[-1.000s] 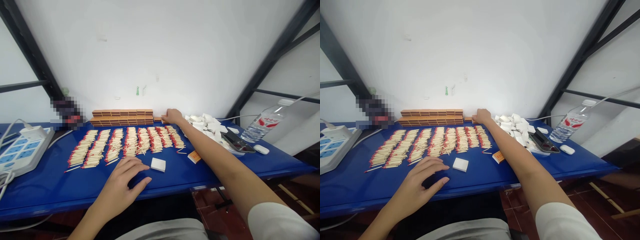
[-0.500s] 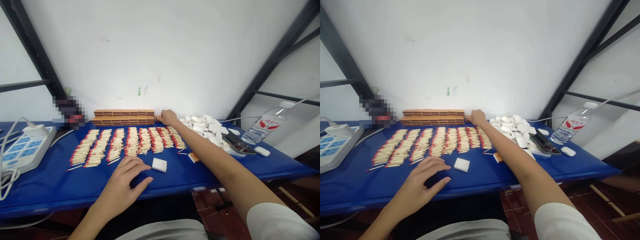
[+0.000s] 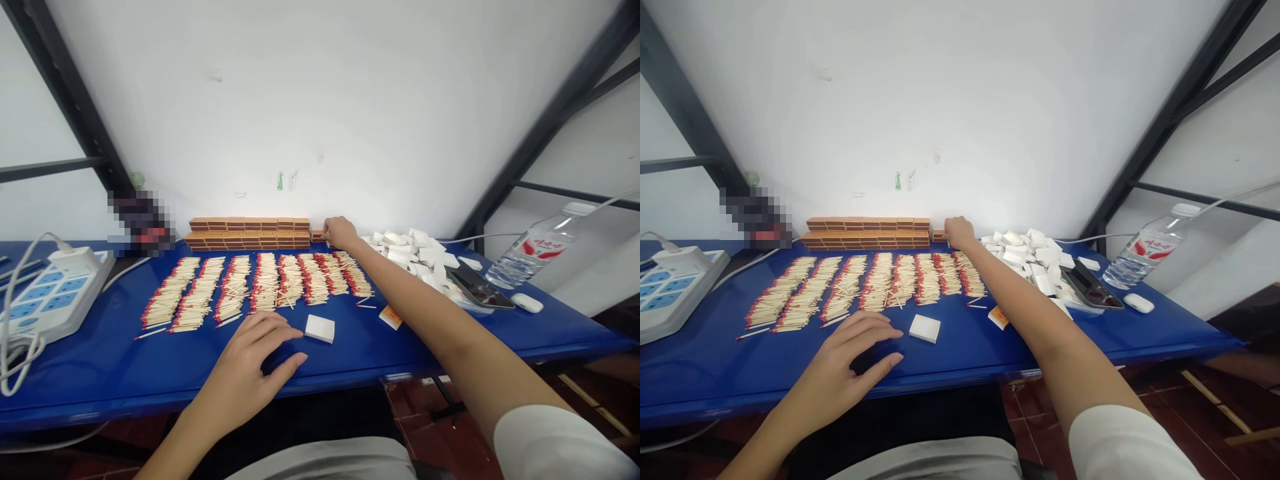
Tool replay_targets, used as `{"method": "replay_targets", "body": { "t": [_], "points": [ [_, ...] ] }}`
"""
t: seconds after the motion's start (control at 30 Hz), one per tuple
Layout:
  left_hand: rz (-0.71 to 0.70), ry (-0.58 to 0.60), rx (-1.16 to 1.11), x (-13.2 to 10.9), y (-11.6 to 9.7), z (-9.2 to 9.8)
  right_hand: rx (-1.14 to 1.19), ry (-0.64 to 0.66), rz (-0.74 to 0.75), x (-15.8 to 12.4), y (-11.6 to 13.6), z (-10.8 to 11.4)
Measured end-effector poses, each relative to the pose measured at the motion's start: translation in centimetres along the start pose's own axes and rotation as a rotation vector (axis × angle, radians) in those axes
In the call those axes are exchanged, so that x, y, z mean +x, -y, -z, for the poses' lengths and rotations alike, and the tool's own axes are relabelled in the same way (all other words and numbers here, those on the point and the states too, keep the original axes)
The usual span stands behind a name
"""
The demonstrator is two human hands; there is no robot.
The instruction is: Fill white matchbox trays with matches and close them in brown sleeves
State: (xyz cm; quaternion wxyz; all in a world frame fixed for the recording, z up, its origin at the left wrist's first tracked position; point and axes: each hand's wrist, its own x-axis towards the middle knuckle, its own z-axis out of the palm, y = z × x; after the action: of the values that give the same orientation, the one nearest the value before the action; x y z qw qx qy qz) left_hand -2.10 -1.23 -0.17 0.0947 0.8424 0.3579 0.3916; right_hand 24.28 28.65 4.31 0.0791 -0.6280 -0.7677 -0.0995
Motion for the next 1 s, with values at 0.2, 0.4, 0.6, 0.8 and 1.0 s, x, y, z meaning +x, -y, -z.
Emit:
{"method": "replay_targets", "body": {
  "t": [0.2,0.4,0.6,0.8,1.0],
  "points": [
    [-0.004,0.000,0.005,-0.1,0.0,0.0,-0.016,-0.062,0.058,-0.2,0.6,-0.5],
    [-0.007,0.006,0.010,-0.2,0.1,-0.1,-0.020,-0.071,0.079,0.0,1.2,-0.7],
    [-0.006,0.008,0.013,-0.1,0.1,-0.1,-0.020,-0.037,0.046,0.1,-0.5,0.7],
    [-0.005,-0.010,0.007,0.1,0.0,-0.1,-0.030,0.126,-0.007,0.0,-3.2,1.5],
    [-0.009,-0.003,0.013,-0.1,0.0,-0.1,-0.007,0.178,-0.008,-0.5,-3.5,0.9]
  ]
}}
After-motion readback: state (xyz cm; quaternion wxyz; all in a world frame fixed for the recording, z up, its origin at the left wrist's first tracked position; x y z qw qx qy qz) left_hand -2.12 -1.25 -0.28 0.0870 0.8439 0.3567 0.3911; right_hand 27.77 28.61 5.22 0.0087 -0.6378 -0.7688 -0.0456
